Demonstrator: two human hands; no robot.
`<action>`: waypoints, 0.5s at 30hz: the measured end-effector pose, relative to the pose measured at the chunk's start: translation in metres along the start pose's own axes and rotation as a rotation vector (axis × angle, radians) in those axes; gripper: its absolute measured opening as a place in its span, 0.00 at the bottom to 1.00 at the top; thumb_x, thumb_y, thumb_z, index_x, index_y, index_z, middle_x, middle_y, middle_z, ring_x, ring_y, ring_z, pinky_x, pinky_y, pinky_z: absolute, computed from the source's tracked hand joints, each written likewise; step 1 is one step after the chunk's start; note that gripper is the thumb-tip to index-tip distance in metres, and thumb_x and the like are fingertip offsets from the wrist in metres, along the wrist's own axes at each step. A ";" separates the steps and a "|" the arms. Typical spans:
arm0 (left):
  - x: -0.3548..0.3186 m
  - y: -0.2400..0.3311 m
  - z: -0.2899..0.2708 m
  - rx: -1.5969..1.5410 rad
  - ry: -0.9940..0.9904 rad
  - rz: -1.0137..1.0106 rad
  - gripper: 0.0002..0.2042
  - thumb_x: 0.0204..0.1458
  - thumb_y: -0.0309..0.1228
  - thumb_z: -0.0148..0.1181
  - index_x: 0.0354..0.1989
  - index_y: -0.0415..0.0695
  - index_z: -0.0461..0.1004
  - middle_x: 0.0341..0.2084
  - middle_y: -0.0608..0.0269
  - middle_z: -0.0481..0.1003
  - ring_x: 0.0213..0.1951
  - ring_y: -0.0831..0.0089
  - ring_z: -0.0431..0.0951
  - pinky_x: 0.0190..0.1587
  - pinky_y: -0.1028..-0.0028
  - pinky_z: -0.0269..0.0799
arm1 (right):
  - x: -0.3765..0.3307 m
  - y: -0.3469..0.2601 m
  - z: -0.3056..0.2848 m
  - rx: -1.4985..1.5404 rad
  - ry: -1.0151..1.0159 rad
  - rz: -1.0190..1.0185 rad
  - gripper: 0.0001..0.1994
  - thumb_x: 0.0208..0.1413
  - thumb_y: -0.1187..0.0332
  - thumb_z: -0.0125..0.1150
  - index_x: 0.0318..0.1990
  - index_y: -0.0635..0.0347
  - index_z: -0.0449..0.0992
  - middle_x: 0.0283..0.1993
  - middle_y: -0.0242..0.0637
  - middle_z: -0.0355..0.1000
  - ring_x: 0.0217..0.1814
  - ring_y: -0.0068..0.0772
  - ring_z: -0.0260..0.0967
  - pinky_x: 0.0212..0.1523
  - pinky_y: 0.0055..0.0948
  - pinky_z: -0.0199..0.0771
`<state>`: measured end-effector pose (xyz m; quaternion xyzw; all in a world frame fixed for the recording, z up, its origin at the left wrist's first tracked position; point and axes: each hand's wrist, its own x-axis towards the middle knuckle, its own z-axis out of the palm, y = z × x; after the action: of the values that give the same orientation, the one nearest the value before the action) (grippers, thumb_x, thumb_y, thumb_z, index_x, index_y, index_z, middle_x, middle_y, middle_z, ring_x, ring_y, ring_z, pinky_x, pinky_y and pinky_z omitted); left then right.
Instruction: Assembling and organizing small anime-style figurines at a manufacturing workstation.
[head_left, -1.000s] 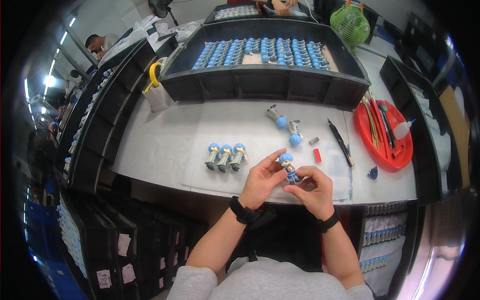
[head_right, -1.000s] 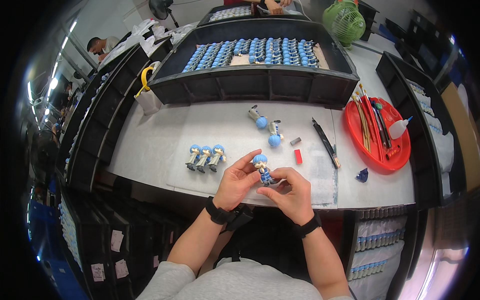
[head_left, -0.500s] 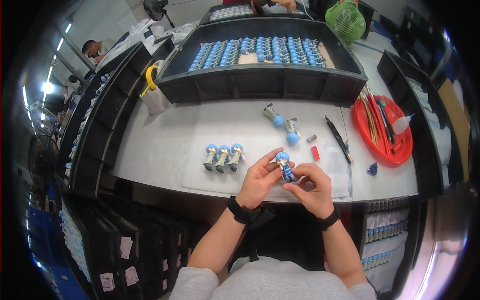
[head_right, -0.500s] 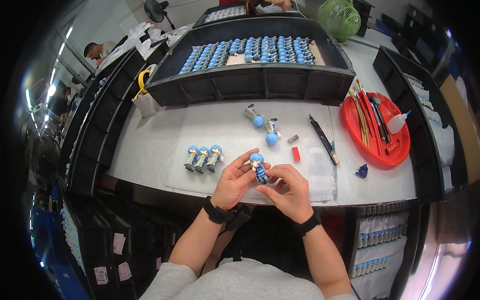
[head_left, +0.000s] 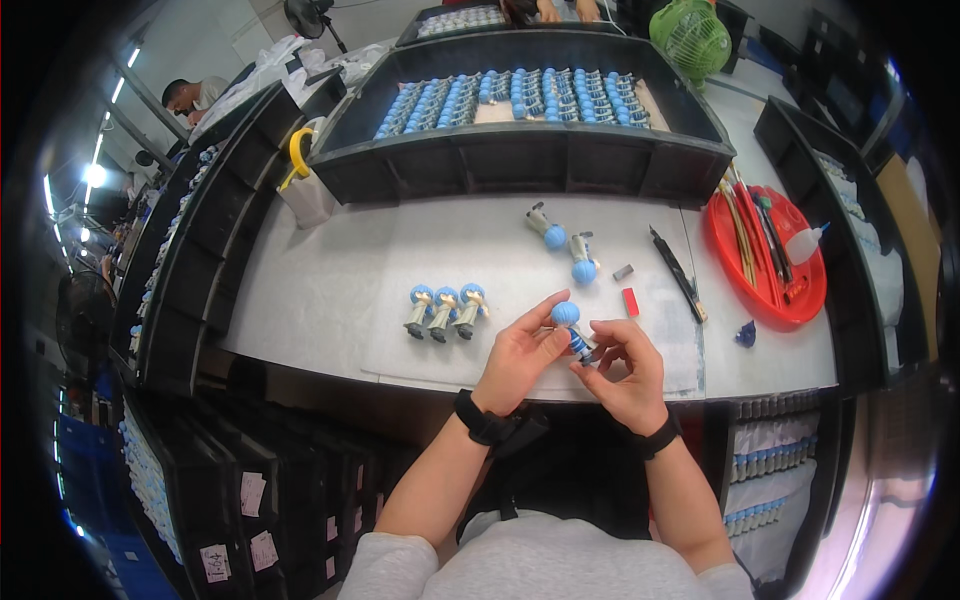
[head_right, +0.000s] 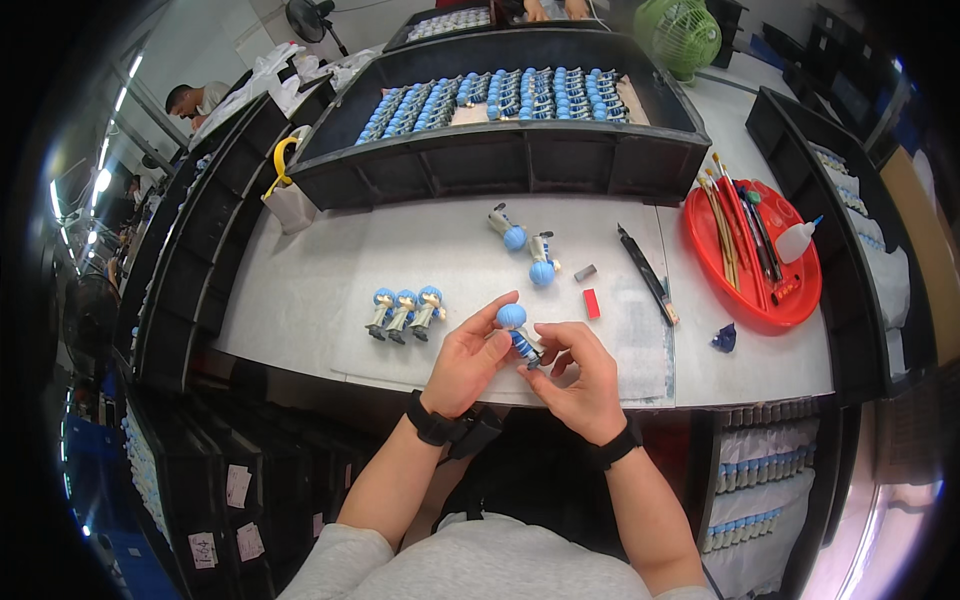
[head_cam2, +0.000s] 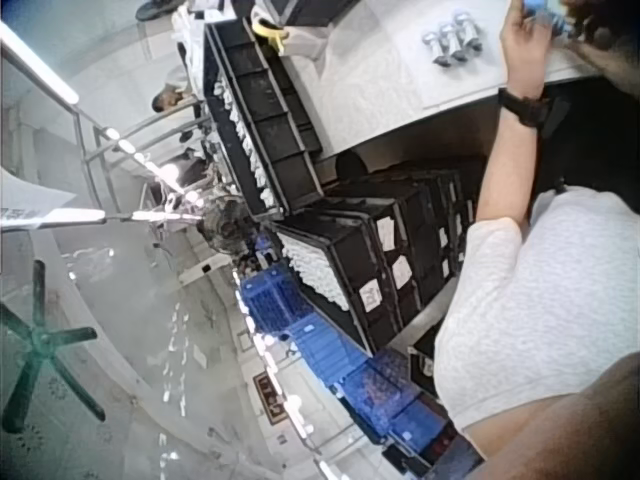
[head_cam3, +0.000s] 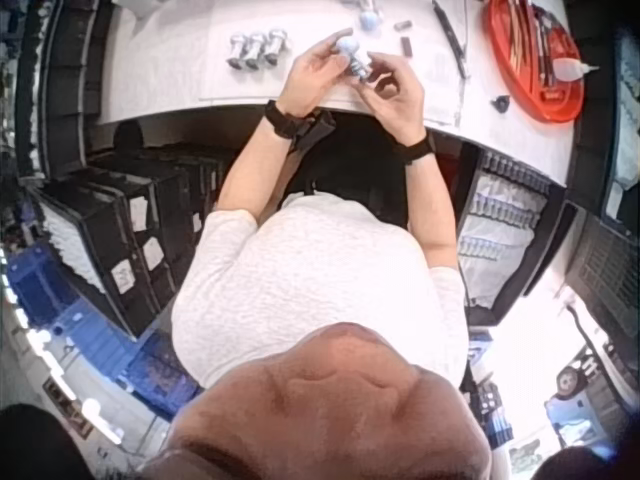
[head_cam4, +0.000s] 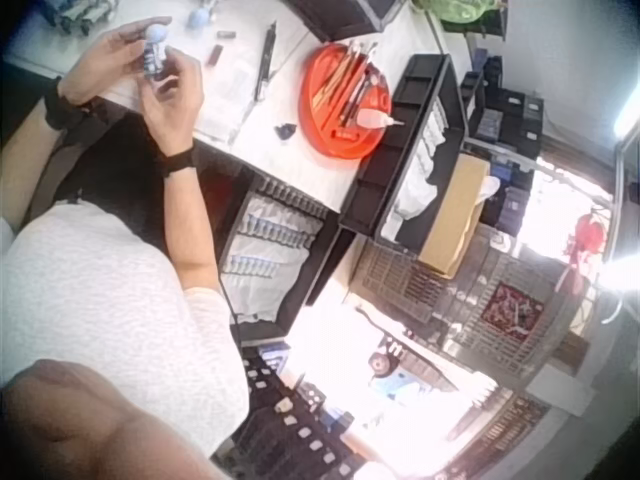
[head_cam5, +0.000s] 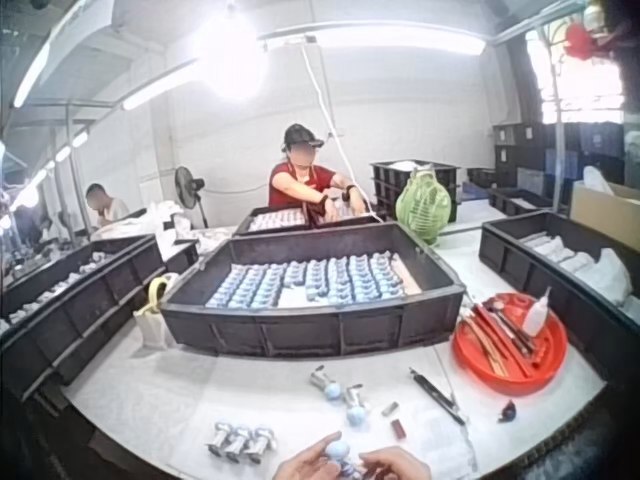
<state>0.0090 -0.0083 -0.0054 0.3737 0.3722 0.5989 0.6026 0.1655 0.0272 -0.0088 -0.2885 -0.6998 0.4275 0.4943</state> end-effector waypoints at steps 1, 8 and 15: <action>0.001 0.000 0.000 -0.001 0.000 -0.002 0.23 0.53 0.21 0.48 0.59 0.41 0.56 0.42 0.64 0.67 0.42 0.79 0.68 0.46 0.77 0.66 | 0.000 0.000 0.000 0.004 -0.013 -0.002 0.22 0.35 0.82 0.63 0.43 0.61 0.69 0.36 0.35 0.67 0.31 0.22 0.66 0.27 0.17 0.67; 0.002 -0.002 -0.001 -0.110 0.027 -0.020 0.20 0.54 0.21 0.46 0.57 0.40 0.58 0.42 0.64 0.68 0.44 0.77 0.68 0.47 0.75 0.67 | 0.003 0.000 0.002 0.000 0.034 0.030 0.25 0.34 0.84 0.58 0.46 0.61 0.68 0.38 0.37 0.66 0.34 0.24 0.66 0.29 0.19 0.69; 0.002 0.001 -0.003 -0.094 0.027 -0.037 0.19 0.54 0.20 0.44 0.56 0.39 0.58 0.44 0.60 0.68 0.46 0.73 0.68 0.49 0.73 0.66 | 0.002 0.003 0.005 0.021 0.035 0.049 0.22 0.39 0.83 0.53 0.47 0.62 0.68 0.38 0.38 0.69 0.34 0.24 0.67 0.32 0.20 0.70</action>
<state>0.0054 -0.0063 -0.0058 0.3298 0.3584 0.6094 0.6256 0.1602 0.0293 -0.0113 -0.3080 -0.6793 0.4417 0.4986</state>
